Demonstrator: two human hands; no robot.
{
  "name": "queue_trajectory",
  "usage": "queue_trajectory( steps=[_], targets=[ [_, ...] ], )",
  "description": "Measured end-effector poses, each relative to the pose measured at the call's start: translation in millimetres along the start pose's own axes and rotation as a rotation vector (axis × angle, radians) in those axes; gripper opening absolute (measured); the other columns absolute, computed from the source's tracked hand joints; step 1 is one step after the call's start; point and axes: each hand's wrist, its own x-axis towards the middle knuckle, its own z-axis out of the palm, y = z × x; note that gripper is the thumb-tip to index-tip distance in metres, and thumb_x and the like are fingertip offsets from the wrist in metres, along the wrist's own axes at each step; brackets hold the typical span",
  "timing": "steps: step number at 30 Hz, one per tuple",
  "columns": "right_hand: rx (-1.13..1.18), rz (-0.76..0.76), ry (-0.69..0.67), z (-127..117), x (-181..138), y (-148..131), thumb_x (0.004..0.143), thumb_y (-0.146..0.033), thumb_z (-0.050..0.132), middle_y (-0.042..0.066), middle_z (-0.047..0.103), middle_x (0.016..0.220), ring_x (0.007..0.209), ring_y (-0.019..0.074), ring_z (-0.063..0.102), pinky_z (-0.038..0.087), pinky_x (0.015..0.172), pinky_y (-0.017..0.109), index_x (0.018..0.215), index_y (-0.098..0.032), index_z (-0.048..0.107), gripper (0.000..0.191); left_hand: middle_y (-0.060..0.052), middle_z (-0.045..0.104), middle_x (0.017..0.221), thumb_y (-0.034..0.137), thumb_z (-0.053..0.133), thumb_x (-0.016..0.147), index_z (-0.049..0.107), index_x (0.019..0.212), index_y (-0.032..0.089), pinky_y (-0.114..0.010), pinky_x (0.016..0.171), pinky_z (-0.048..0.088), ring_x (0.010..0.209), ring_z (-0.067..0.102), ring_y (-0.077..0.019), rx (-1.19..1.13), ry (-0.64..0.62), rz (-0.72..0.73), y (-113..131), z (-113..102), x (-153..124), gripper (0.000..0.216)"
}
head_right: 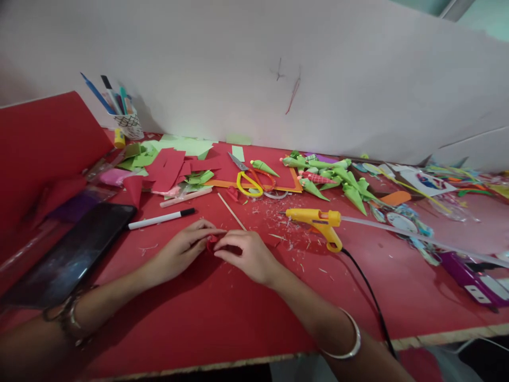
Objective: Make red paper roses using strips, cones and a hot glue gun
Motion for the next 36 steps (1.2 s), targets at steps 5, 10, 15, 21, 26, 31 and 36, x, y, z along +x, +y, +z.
queue_trajectory(
  steps=[5, 10, 15, 21, 26, 31, 36],
  targets=[
    [-0.037, -0.011, -0.009, -1, 0, 0, 0.081, -0.023, 0.052, 0.001, 0.064, 0.079, 0.075, 0.0138, 0.058, 0.044, 0.07, 0.026, 0.079, -0.022, 0.063, 0.012, -0.003, 0.052, 0.089, 0.017, 0.033, 0.086, 0.058, 0.104, 0.02, -0.027, 0.076, 0.042, 0.082, 0.05, -0.0132, 0.018, -0.016, -0.011, 0, -1, 1, 0.031],
    [-0.081, -0.004, 0.023, -2, -2, 0, 0.079, -0.018, 0.049, 0.0, 0.058, 0.074, 0.067, 0.0117, 0.054, 0.042, 0.062, 0.024, 0.077, -0.02, 0.058, 0.01, -0.004, 0.054, 0.087, 0.019, 0.035, 0.085, 0.06, 0.098, 0.019, -0.028, 0.076, 0.041, 0.082, 0.05, -0.0143, 0.077, -0.001, -0.041, -1, -5, -1, 0.029],
    [-0.099, 0.022, 0.08, -4, -1, 1, 0.075, -0.011, 0.047, -0.001, 0.051, 0.069, 0.06, 0.0095, 0.048, 0.04, 0.056, 0.021, 0.071, -0.019, 0.052, 0.011, -0.003, 0.054, 0.084, 0.019, 0.035, 0.084, 0.061, 0.086, 0.016, -0.026, 0.072, 0.041, 0.078, 0.051, -0.0139, 0.159, 0.025, -0.052, -2, -11, -1, 0.026],
    [-0.129, 0.055, 0.168, -6, -1, 1, 0.073, -0.011, 0.046, -0.002, 0.047, 0.064, 0.054, 0.0086, 0.046, 0.037, 0.051, 0.02, 0.07, -0.02, 0.051, 0.01, -0.002, 0.055, 0.082, 0.021, 0.037, 0.083, 0.06, 0.076, 0.015, -0.026, 0.071, 0.04, 0.076, 0.052, -0.0142, 0.205, 0.044, -0.069, 0, -14, -1, 0.024],
    [-0.165, 0.043, 0.188, -7, -1, 3, 0.075, -0.011, 0.048, -0.002, 0.047, 0.067, 0.054, 0.0078, 0.045, 0.037, 0.051, 0.02, 0.071, -0.019, 0.053, 0.01, -0.002, 0.058, 0.092, 0.031, 0.033, 0.087, 0.055, 0.102, 0.018, -0.029, 0.082, 0.039, 0.087, 0.053, -0.0168, 0.161, 0.185, -0.163, 3, -16, -2, 0.029],
    [-0.187, -0.009, 0.195, -6, -2, 3, 0.079, -0.014, 0.048, 0.001, 0.052, 0.077, 0.062, 0.0096, 0.05, 0.041, 0.058, 0.021, 0.077, -0.02, 0.058, 0.011, -0.004, 0.052, 0.102, 0.034, 0.039, 0.086, 0.047, 0.115, 0.021, -0.03, 0.087, 0.038, 0.093, 0.049, -0.0165, 0.156, 0.167, -0.087, 4, -14, -3, 0.033],
    [-0.229, -0.125, 0.174, -4, -3, 2, 0.08, -0.016, 0.05, 0.003, 0.053, 0.082, 0.073, 0.0117, 0.052, 0.042, 0.066, 0.023, 0.082, -0.02, 0.061, 0.012, -0.004, 0.047, 0.11, 0.03, 0.047, 0.083, 0.042, 0.121, 0.025, -0.032, 0.092, 0.036, 0.101, 0.046, -0.0166, 0.132, 0.044, -0.015, 5, -14, -4, 0.038]
  ],
)
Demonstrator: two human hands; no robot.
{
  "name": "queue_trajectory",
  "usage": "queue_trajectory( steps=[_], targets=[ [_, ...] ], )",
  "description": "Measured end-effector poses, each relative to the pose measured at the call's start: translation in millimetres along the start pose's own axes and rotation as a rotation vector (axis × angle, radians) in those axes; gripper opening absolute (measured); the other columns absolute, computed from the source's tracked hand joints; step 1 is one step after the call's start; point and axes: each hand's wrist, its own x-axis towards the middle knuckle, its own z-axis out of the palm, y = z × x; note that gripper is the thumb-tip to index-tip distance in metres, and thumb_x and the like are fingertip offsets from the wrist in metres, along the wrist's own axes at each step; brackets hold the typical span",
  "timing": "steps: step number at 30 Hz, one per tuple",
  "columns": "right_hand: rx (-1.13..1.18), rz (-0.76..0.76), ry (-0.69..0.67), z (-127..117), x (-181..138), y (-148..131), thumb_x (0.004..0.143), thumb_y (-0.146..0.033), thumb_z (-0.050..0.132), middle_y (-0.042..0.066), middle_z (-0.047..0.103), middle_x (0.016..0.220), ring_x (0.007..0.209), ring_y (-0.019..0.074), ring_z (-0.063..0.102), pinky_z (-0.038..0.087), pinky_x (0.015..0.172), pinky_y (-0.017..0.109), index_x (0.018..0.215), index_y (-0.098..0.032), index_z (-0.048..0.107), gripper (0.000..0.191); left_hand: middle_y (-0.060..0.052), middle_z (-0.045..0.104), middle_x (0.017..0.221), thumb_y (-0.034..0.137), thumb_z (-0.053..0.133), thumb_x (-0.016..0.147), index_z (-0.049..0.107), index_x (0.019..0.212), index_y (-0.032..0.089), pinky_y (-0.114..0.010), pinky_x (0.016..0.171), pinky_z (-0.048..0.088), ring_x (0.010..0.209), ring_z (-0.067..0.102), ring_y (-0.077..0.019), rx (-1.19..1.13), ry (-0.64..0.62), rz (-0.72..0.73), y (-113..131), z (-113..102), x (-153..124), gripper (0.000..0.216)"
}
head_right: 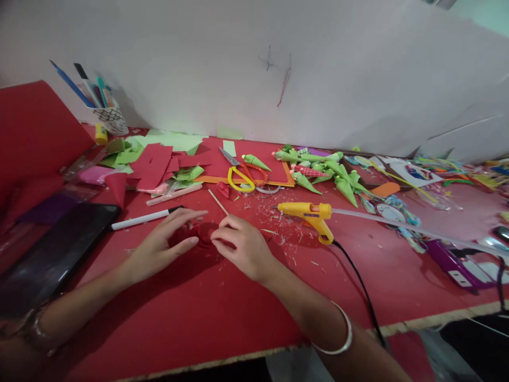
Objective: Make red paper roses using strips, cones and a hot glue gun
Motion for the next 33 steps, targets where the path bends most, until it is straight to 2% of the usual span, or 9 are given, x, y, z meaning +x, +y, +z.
queue_trajectory(
  steps=[4, 8, 13, 18, 22, 25, 30, 33],
  targets=[
    [0.028, -0.003, -0.013, -1, 1, 0, 0.08, -0.015, 0.05, 0.003, 0.053, 0.083, 0.075, 0.0116, 0.053, 0.042, 0.068, 0.023, 0.082, -0.018, 0.061, 0.012, -0.003, 0.048, 0.108, 0.023, 0.049, 0.081, 0.048, 0.113, 0.025, -0.03, 0.09, 0.038, 0.101, 0.047, -0.0157, -0.034, -0.093, 0.052, -2, -2, 2, 0.032],
    [0.047, 0.02, -0.037, -2, 1, 2, 0.08, -0.014, 0.051, 0.003, 0.052, 0.082, 0.073, 0.0112, 0.052, 0.042, 0.066, 0.022, 0.082, -0.018, 0.061, 0.011, -0.003, 0.051, 0.102, 0.014, 0.048, 0.077, 0.053, 0.102, 0.021, -0.03, 0.088, 0.039, 0.097, 0.049, -0.0159, -0.012, -0.107, 0.066, -3, -4, 4, 0.027],
    [0.072, 0.063, -0.028, -3, 4, 3, 0.08, -0.015, 0.051, 0.002, 0.052, 0.082, 0.074, 0.011, 0.052, 0.042, 0.066, 0.022, 0.081, -0.018, 0.061, 0.01, -0.005, 0.053, 0.104, 0.014, 0.046, 0.075, 0.049, 0.103, 0.019, -0.031, 0.088, 0.038, 0.098, 0.049, -0.0178, -0.099, -0.046, 0.056, -3, -6, 2, 0.028],
    [0.12, 0.134, -0.035, 0, 5, 6, 0.078, -0.018, 0.054, 0.002, 0.053, 0.083, 0.07, 0.0102, 0.052, 0.043, 0.065, 0.023, 0.089, -0.02, 0.061, 0.013, -0.004, 0.054, 0.103, 0.026, 0.042, 0.082, 0.048, 0.104, 0.018, -0.03, 0.083, 0.041, 0.091, 0.051, -0.0165, -0.124, 0.117, -0.069, -10, -4, 3, 0.024],
    [0.131, 0.226, 0.102, 1, 10, 9, 0.079, -0.02, 0.051, 0.002, 0.055, 0.082, 0.064, 0.0098, 0.052, 0.043, 0.057, 0.022, 0.089, -0.019, 0.058, 0.012, -0.004, 0.054, 0.104, 0.032, 0.04, 0.083, 0.049, 0.101, 0.018, -0.028, 0.08, 0.041, 0.089, 0.051, -0.016, -0.096, 0.206, -0.112, -15, -2, 6, 0.024],
    [0.023, 0.259, 0.194, -3, 23, 13, 0.079, -0.019, 0.048, 0.001, 0.055, 0.079, 0.067, 0.011, 0.053, 0.044, 0.058, 0.021, 0.089, -0.018, 0.054, 0.012, -0.004, 0.055, 0.101, 0.032, 0.039, 0.083, 0.05, 0.099, 0.018, -0.028, 0.079, 0.041, 0.089, 0.051, -0.0158, -0.088, 0.217, -0.097, -17, -2, 7, 0.024],
    [-0.173, 0.26, 0.189, -8, 59, 35, 0.074, -0.019, 0.054, 0.003, 0.055, 0.089, 0.062, 0.01, 0.051, 0.043, 0.065, 0.025, 0.093, -0.017, 0.051, 0.02, -0.004, 0.055, 0.099, 0.031, 0.039, 0.083, 0.05, 0.097, 0.018, -0.028, 0.08, 0.041, 0.091, 0.051, -0.016, -0.072, 0.232, -0.067, -16, -2, 8, 0.022],
    [-0.241, 0.28, 0.172, -3, 78, 52, 0.074, -0.023, 0.056, 0.003, 0.056, 0.084, 0.066, 0.0127, 0.052, 0.042, 0.065, 0.027, 0.092, -0.016, 0.051, 0.02, -0.004, 0.055, 0.099, 0.03, 0.039, 0.082, 0.051, 0.095, 0.018, -0.029, 0.081, 0.041, 0.093, 0.051, -0.0168, -0.07, 0.251, -0.068, -15, -2, 8, 0.021]
  ],
)
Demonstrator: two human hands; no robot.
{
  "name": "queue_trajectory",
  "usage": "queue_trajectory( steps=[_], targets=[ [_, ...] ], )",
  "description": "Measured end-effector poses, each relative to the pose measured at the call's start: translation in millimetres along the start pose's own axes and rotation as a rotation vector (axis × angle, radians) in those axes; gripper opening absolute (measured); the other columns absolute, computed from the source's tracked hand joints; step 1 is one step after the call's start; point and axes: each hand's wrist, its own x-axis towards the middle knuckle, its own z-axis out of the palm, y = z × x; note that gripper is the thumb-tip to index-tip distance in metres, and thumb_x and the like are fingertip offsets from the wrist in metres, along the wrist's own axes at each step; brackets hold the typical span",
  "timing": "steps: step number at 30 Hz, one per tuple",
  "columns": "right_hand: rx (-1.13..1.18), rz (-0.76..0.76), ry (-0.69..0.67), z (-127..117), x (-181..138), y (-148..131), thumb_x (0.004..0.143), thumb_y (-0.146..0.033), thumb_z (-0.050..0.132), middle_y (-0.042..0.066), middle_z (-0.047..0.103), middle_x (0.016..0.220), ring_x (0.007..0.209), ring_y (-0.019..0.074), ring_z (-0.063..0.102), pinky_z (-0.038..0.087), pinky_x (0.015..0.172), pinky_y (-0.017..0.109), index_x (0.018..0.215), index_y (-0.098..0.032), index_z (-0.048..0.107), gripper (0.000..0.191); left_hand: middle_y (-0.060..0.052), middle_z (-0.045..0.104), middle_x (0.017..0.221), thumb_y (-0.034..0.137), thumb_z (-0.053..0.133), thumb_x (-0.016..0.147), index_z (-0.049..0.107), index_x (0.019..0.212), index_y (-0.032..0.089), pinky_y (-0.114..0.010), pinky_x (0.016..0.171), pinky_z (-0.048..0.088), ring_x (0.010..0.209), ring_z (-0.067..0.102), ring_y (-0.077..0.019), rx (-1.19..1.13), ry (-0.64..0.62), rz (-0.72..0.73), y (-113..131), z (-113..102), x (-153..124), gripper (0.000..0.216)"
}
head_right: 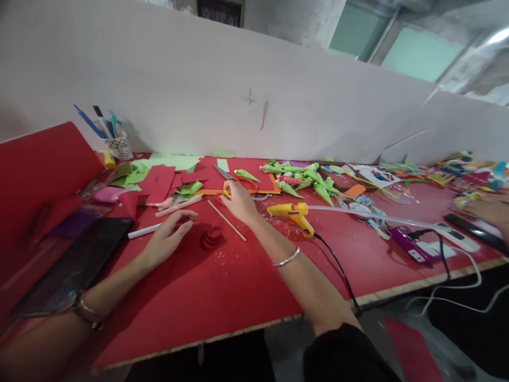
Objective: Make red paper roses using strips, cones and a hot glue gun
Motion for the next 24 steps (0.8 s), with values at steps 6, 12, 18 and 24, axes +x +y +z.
queue_trajectory(
  steps=[6, 12, 18, 24],
  targets=[
    [-0.111, -0.009, -0.053, 23, 18, 4, 0.073, -0.018, 0.057, 0.006, 0.058, 0.083, 0.076, 0.0174, 0.054, 0.04, 0.069, 0.028, 0.081, -0.016, 0.056, 0.008, -0.004, 0.056, 0.097, 0.029, 0.041, 0.08, 0.052, 0.094, 0.018, -0.029, 0.077, 0.042, 0.09, 0.052, -0.0172, -0.004, 0.019, -0.002, 0, 0, 1, 0.02],
    [-0.108, -0.107, -0.056, 9, 12, -18, 0.077, -0.01, 0.047, 0.004, 0.058, 0.084, 0.077, 0.0151, 0.055, 0.039, 0.069, 0.025, 0.079, -0.018, 0.057, 0.012, -0.004, 0.053, 0.094, 0.027, 0.041, 0.081, 0.048, 0.096, 0.017, -0.026, 0.07, 0.041, 0.081, 0.051, -0.0145, -0.026, 0.08, -0.014, 0, 0, 2, 0.02],
    [0.063, -0.371, -0.029, -27, -34, -45, 0.082, -0.013, 0.044, 0.0, 0.059, 0.084, 0.08, 0.0109, 0.055, 0.041, 0.075, 0.022, 0.083, -0.021, 0.051, 0.011, -0.002, 0.049, 0.086, 0.035, 0.039, 0.085, 0.046, 0.102, 0.017, -0.023, 0.061, 0.04, 0.066, 0.045, -0.0111, -0.158, 0.086, 0.038, 5, 1, -4, 0.026],
    [0.067, -0.638, 0.152, -35, -64, -51, 0.084, -0.013, 0.044, 0.003, 0.062, 0.09, 0.084, 0.0141, 0.056, 0.042, 0.075, 0.028, 0.085, -0.022, 0.052, 0.012, -0.005, 0.051, 0.096, 0.034, 0.057, 0.076, 0.043, 0.113, 0.02, -0.023, 0.061, 0.044, 0.064, 0.048, -0.0096, -0.402, -0.176, 0.092, 12, 4, -13, 0.043]
  ],
)
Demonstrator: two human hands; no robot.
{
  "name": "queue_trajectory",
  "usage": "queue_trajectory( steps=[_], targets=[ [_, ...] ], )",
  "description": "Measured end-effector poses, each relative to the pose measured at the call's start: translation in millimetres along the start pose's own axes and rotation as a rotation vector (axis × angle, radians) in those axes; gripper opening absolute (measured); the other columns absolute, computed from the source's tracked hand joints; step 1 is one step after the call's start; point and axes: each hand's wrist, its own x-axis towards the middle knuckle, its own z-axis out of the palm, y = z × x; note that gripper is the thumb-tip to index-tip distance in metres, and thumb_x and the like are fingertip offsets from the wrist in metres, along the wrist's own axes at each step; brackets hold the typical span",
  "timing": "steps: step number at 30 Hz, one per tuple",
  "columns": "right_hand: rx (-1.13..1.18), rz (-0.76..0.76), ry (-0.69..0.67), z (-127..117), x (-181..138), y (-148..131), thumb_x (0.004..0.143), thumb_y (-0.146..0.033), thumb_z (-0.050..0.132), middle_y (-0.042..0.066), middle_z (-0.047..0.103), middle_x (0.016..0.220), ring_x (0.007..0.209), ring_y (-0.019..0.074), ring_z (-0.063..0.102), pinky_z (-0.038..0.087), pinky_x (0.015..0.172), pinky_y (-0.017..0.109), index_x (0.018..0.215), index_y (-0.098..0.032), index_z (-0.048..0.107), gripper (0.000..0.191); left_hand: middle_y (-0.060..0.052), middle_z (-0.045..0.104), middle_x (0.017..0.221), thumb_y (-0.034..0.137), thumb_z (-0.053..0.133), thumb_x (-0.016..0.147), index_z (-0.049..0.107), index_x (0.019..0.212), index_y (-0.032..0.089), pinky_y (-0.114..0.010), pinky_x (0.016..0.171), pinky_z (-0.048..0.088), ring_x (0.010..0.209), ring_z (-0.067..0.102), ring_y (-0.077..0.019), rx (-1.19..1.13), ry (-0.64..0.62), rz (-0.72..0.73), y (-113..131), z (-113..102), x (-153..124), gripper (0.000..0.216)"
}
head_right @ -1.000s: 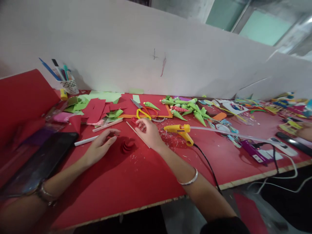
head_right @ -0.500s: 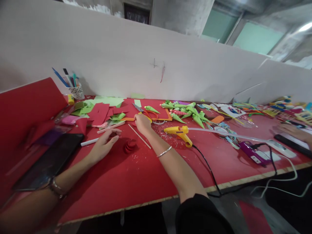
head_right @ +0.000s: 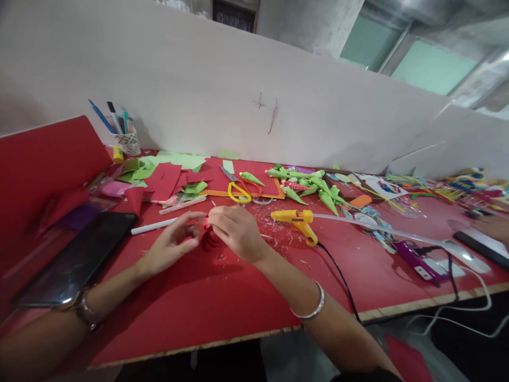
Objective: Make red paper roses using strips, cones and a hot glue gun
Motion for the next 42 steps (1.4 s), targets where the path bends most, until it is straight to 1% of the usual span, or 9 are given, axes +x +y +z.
queue_trajectory(
  steps=[8, 12, 16, 21, 24, 27, 29, 35, 42],
  targets=[
    [0.073, -0.066, -0.044, 7, -9, -3, 0.086, -0.018, 0.044, 0.005, 0.06, 0.099, 0.092, 0.0146, 0.055, 0.044, 0.078, 0.029, 0.09, -0.024, 0.056, 0.015, -0.005, 0.054, 0.1, 0.026, 0.059, 0.076, 0.045, 0.117, 0.022, -0.027, 0.072, 0.049, 0.076, 0.054, -0.0121, 0.029, 0.003, 0.032, 0, 2, -2, 0.044],
    [0.169, 0.047, -0.028, 11, -12, -6, 0.082, -0.018, 0.048, 0.004, 0.059, 0.093, 0.088, 0.015, 0.054, 0.045, 0.078, 0.031, 0.09, -0.024, 0.055, 0.012, -0.006, 0.058, 0.095, 0.028, 0.057, 0.077, 0.049, 0.113, 0.02, -0.028, 0.073, 0.048, 0.077, 0.056, -0.0141, 0.267, 0.046, 0.088, 2, 0, -3, 0.037],
    [0.379, 0.293, -0.017, 13, -12, -11, 0.078, -0.019, 0.051, 0.004, 0.057, 0.09, 0.082, 0.0142, 0.055, 0.047, 0.074, 0.029, 0.101, -0.021, 0.05, 0.023, -0.005, 0.06, 0.094, 0.027, 0.056, 0.079, 0.05, 0.113, 0.021, -0.028, 0.076, 0.047, 0.077, 0.057, -0.014, 0.531, 0.09, 0.229, 3, -2, -2, 0.036],
    [0.388, 0.346, -0.056, 13, -13, -8, 0.08, -0.021, 0.051, 0.002, 0.056, 0.081, 0.078, 0.0134, 0.055, 0.045, 0.072, 0.029, 0.081, -0.02, 0.058, 0.006, -0.005, 0.059, 0.102, 0.028, 0.051, 0.081, 0.049, 0.114, 0.024, -0.032, 0.082, 0.045, 0.092, 0.055, -0.0174, 0.684, 0.087, 0.277, 4, -2, -2, 0.033],
    [0.391, 0.347, -0.081, 12, -15, -5, 0.08, -0.021, 0.053, 0.002, 0.056, 0.082, 0.078, 0.0134, 0.055, 0.044, 0.072, 0.028, 0.082, -0.02, 0.06, 0.007, -0.005, 0.056, 0.105, 0.029, 0.056, 0.078, 0.045, 0.117, 0.024, -0.031, 0.079, 0.046, 0.085, 0.056, -0.016, 0.604, 0.086, 0.219, 4, 0, -2, 0.041],
    [0.392, 0.342, -0.085, 10, -17, -2, 0.08, -0.019, 0.054, 0.002, 0.057, 0.083, 0.079, 0.0131, 0.055, 0.044, 0.073, 0.028, 0.081, -0.02, 0.061, 0.007, -0.006, 0.052, 0.105, 0.028, 0.058, 0.076, 0.03, 0.127, 0.025, -0.026, 0.066, 0.048, 0.064, 0.052, -0.0092, 0.332, 0.094, 0.081, 4, 1, -2, 0.058],
    [0.391, 0.336, -0.096, 9, -18, -1, 0.079, -0.018, 0.055, 0.003, 0.057, 0.083, 0.08, 0.0133, 0.055, 0.044, 0.074, 0.028, 0.08, -0.021, 0.062, 0.008, -0.005, 0.051, 0.101, 0.027, 0.054, 0.079, 0.027, 0.129, 0.026, -0.022, 0.06, 0.046, 0.06, 0.049, -0.0075, 0.192, 0.098, 0.001, 3, 1, -1, 0.057],
    [0.526, 0.376, -0.077, 11, -19, 1, 0.077, -0.02, 0.057, 0.002, 0.06, 0.083, 0.08, 0.0133, 0.058, 0.046, 0.075, 0.029, 0.078, -0.022, 0.063, 0.006, 0.0, 0.053, 0.072, 0.034, 0.053, 0.079, 0.053, 0.107, 0.019, -0.025, 0.064, 0.044, 0.065, 0.049, -0.0124, 0.25, 0.086, -0.032, 0, -3, 0, 0.031],
    [0.634, 0.431, -0.063, 13, -20, 0, 0.076, -0.019, 0.059, 0.002, 0.061, 0.084, 0.082, 0.0131, 0.058, 0.047, 0.077, 0.029, 0.077, -0.022, 0.062, 0.004, -0.004, 0.059, 0.084, 0.028, 0.045, 0.08, 0.063, 0.09, 0.019, -0.028, 0.074, 0.044, 0.076, 0.054, -0.0164, 0.257, 0.029, 0.001, 8, -9, 0, 0.022]
  ],
)
